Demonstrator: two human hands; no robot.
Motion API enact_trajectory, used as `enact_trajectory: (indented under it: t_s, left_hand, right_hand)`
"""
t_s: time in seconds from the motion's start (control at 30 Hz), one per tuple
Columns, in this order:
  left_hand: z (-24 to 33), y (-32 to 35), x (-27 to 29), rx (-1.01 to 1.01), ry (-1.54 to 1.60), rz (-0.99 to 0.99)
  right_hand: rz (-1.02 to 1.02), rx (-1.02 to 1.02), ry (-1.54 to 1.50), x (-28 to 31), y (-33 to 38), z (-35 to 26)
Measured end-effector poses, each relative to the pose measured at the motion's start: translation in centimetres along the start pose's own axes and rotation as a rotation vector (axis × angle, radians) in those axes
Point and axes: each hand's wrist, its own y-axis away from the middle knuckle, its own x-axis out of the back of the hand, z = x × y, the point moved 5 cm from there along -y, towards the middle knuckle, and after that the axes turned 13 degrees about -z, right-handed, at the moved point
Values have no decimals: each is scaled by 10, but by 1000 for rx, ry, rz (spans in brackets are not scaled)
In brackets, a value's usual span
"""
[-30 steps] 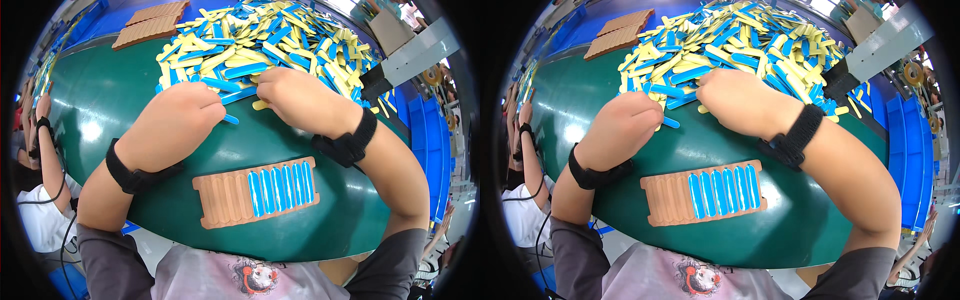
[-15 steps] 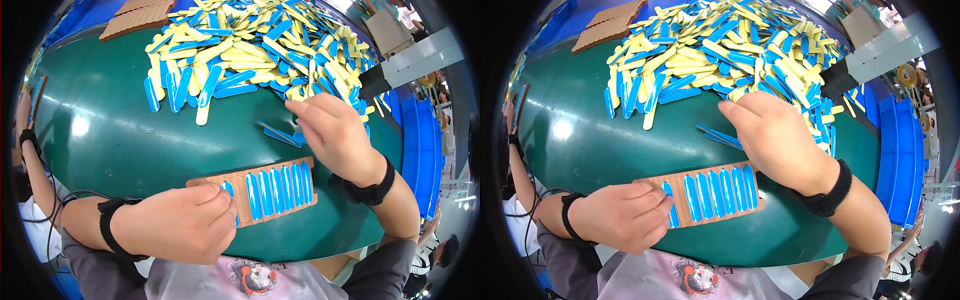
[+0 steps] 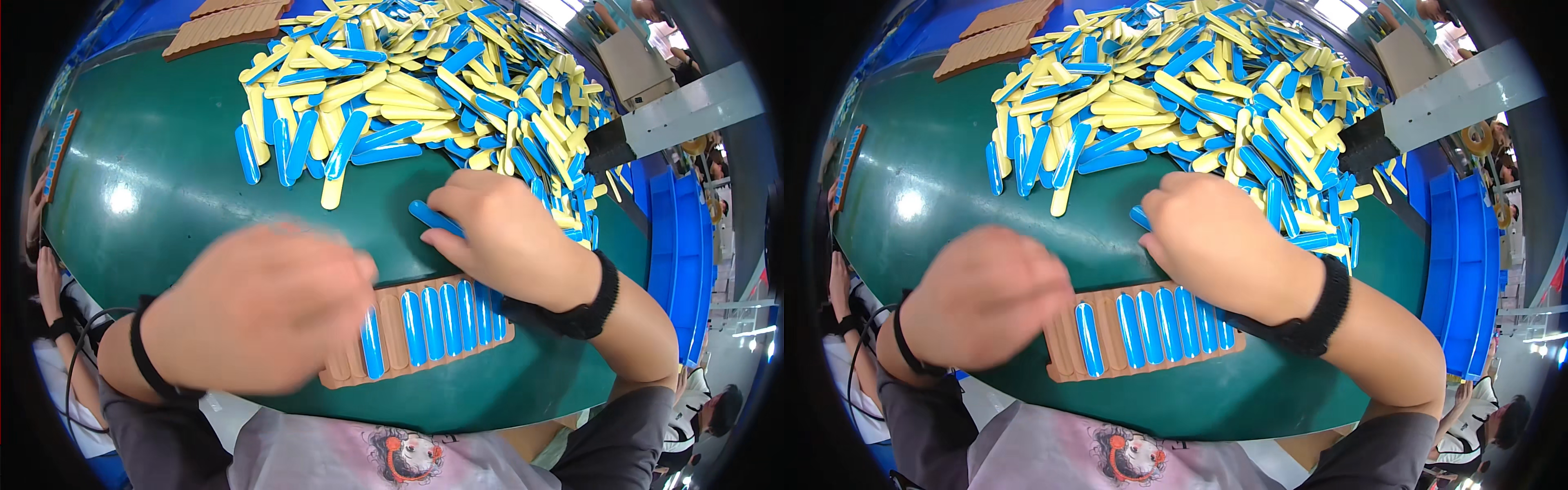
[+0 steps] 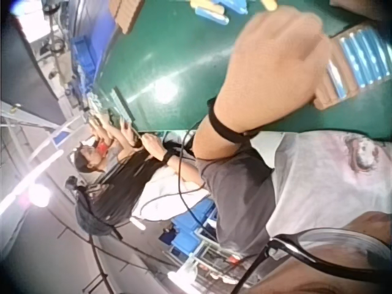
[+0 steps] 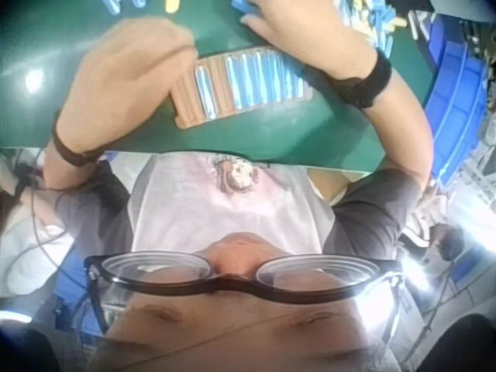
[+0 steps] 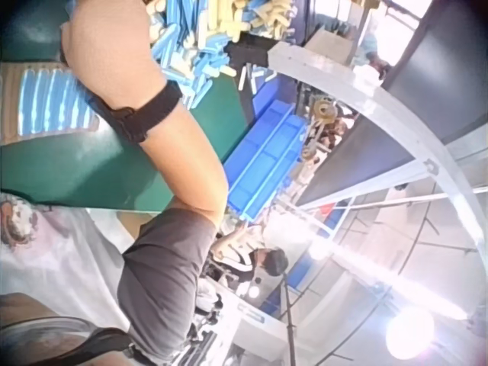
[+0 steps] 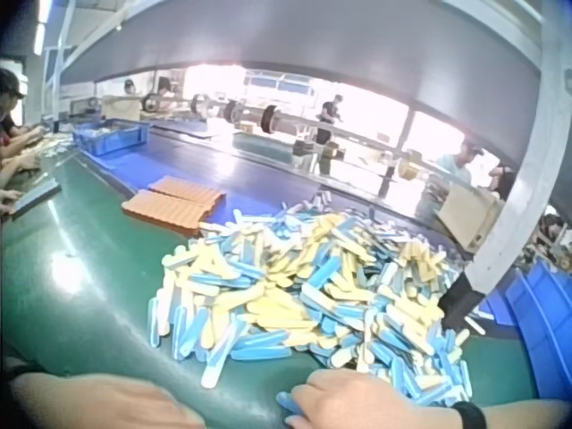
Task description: Assembling blue and yellow plastic/rubber strips into a cardboard holder on a production line.
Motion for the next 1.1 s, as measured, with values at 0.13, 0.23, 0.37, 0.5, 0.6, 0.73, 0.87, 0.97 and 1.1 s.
enact_trajectory:
  t_s: [0.13,0.23,0.37,0.5,0.6,0.73,0.87,0.97,1.1]
  left_hand:
    - [-43,-6,-1,204,-134,-89]
    - [-64,-2,-14,211,-23,-67]
    - [-66,2,-16,291,-106,-113]
    - [-59,-6,-19,275,-79,-274]
    - [-53,-8,-19,267,-125,-267]
    - [-55,-4,-22,345,-92,-217]
    - [-59,0,-23,468,-38,-83]
    - [-57,2,-23,437,-66,-149]
    - [-55,5,-22,493,-77,-185]
  right_hand:
    - [-55,16,134,-3,-12,4]
    - [9,-27,-89,15,-7,-11]
    - [167,238,-35,26,23,-62]
    - [246,446,123,-3,38,-97]
    - [134,487,208,-24,46,-100]
    - [26,449,280,-33,51,-103]
    - [10,423,430,-33,55,-106]
    - [-16,369,463,-33,58,-110]
    - [93,354,436,-34,57,-116]
